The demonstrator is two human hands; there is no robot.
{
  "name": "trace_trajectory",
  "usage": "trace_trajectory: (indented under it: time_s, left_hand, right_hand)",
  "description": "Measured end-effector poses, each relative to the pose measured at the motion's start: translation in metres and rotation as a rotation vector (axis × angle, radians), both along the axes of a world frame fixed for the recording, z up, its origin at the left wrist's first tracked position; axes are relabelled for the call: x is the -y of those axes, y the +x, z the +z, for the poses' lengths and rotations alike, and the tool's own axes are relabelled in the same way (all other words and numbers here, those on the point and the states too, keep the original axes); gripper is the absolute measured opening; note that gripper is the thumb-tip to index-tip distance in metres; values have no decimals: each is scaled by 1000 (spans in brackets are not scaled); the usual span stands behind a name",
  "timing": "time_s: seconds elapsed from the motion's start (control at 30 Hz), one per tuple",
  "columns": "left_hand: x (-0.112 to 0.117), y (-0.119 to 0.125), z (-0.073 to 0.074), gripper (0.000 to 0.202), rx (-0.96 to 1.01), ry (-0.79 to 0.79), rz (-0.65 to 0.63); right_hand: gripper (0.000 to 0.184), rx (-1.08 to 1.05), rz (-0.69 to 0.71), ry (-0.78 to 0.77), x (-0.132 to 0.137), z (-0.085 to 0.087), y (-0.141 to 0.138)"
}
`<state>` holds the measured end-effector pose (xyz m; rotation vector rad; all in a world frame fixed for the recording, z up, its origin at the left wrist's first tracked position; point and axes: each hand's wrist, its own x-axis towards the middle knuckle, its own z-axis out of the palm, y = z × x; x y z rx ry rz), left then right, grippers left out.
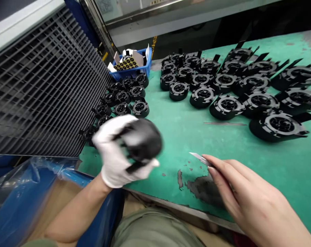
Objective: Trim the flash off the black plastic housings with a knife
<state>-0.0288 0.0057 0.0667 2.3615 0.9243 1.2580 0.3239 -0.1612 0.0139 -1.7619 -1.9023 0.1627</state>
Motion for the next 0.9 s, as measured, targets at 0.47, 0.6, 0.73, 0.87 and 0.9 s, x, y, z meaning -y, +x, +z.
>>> trace_trajectory:
  time_s: [0.47, 0.6, 0.73, 0.87, 0.9]
  left_hand:
    - [38, 4, -44, 101, -204, -788, 117]
    - [37, 27, -41, 116, -355, -740, 104]
    - [33, 48, -38, 102, -376, -706, 138]
    - [28, 60, -33, 57, -328, -722, 102]
    - [27, 61, -31, 55, -307, -721, 87]
  right_hand:
    - [50, -213, 35, -124, -21, -11, -35]
    - [55, -308, 7, -195, -41, -11, -40]
    - [51, -476, -62, -255, -65, -4, -38]
    - [51, -570, -70, -285, -78, -3, -42]
    - [52, -598, -71, -308, -78, -2, -45]
